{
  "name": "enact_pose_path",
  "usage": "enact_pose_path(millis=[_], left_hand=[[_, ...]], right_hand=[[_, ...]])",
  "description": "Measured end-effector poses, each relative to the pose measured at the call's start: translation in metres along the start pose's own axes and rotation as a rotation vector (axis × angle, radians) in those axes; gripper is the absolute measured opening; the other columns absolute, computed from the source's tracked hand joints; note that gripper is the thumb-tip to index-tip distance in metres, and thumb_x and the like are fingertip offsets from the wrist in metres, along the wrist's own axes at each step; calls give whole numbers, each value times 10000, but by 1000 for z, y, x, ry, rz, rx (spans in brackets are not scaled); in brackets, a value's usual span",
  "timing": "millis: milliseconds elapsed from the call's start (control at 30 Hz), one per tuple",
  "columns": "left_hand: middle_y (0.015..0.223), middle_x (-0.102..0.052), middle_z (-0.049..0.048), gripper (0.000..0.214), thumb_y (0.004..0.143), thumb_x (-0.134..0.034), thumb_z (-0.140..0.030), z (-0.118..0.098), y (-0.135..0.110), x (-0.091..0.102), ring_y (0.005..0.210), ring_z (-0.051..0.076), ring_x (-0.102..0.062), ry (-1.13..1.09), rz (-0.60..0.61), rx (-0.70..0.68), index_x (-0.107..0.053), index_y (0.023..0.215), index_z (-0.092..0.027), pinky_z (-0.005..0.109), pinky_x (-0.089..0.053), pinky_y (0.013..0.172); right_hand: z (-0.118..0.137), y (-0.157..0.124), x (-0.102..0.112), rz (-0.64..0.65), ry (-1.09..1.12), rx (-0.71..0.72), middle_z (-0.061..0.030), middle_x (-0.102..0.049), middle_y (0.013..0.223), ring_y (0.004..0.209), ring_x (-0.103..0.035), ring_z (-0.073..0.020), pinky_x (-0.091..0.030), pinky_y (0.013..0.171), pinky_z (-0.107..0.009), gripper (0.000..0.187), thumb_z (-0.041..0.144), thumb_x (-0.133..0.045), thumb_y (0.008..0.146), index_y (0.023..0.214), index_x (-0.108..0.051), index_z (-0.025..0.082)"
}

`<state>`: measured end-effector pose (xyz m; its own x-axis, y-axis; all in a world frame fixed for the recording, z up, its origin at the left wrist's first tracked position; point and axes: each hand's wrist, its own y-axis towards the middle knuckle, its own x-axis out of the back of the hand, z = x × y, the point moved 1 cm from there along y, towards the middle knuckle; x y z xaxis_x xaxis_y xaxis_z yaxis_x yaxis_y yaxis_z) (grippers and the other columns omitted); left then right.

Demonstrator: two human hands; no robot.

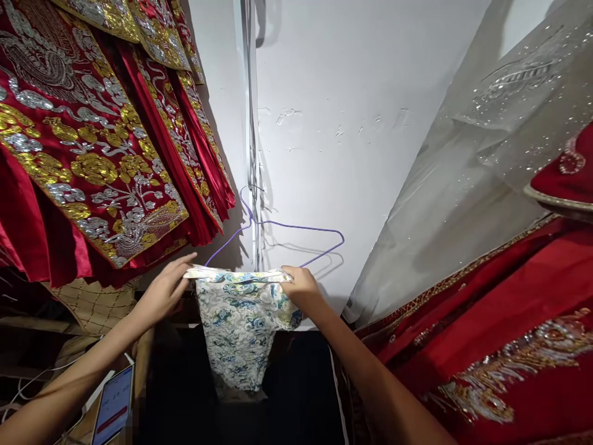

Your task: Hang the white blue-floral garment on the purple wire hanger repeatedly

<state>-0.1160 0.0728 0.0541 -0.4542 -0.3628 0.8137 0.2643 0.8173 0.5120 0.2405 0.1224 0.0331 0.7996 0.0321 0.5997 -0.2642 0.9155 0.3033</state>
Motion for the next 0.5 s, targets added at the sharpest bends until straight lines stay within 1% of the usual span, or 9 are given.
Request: enact_pose_path(millis=[33,67,133,233,267,333,400,467,500], left_hand=[[1469,-486,98,237,963,-398,-251,-2,4,3,1344,267,-450,-19,-61,2,-609,1063,-210,417,-355,1114],[1459,-496,95,243,968,-397,-260,-5,8,5,1338,270,-459,-46,-110,13,-622,1048,-211,413,-361,1109],[1340,-593,85,275,975,-387,-271,-14,21,9,1229,255,-556,-145,-154,62,-636,1080,-218,384,-427,1039],[1123,-700,52,345,977,-359,-268,-31,44,8,979,211,-667,-313,-135,151,-600,1220,-230,314,-519,834],[1107,-710,50,365,971,-361,-261,-36,51,7,957,208,-674,-329,-124,160,-584,1259,-230,306,-524,807],[1151,-708,63,391,947,-385,-231,-42,62,5,1011,220,-672,-300,-96,125,-583,1284,-221,319,-520,848],[1200,-698,72,406,916,-402,-188,-43,68,5,1084,230,-657,-254,-66,50,-619,1259,-210,340,-497,935],[1186,-708,71,403,903,-404,-173,-40,71,9,1080,229,-663,-241,-47,-3,-656,1216,-201,336,-489,958],[1158,-719,69,391,903,-406,-180,-38,72,12,1053,226,-673,-244,-40,-14,-671,1191,-196,327,-494,945]], right_hand=[[1,-3,0,6,22,2,47,-375,588,581,-337,-117,-248,538,-241,109,186,-466,682,620,-380,208],[3,-5,-2,22,51,14,44,-385,593,584,-341,-119,-254,538,-242,104,187,-469,695,627,-392,208],[10,-10,-8,66,126,66,37,-411,603,592,-355,-124,-278,547,-244,87,191,-473,716,644,-427,207],[25,-13,-22,115,253,137,26,-437,622,612,-385,-132,-320,572,-246,79,191,-468,744,667,-459,204],[29,-14,-25,122,284,140,23,-443,629,618,-395,-133,-331,579,-248,86,190,-462,754,669,-465,203],[35,-14,-29,136,313,135,16,-477,651,631,-423,-139,-359,598,-254,102,192,-450,777,696,-512,198],[37,-16,-26,139,284,143,9,-538,694,645,-460,-149,-397,630,-268,164,182,-462,770,829,-614,194],[36,-20,-17,75,210,138,17,-567,706,633,-475,-154,-429,653,-280,415,151,-485,724,1099,-651,213],[35,-23,-9,9,167,120,28,-563,692,615,-474,-153,-439,650,-282,571,133,-491,695,1246,-606,229]])
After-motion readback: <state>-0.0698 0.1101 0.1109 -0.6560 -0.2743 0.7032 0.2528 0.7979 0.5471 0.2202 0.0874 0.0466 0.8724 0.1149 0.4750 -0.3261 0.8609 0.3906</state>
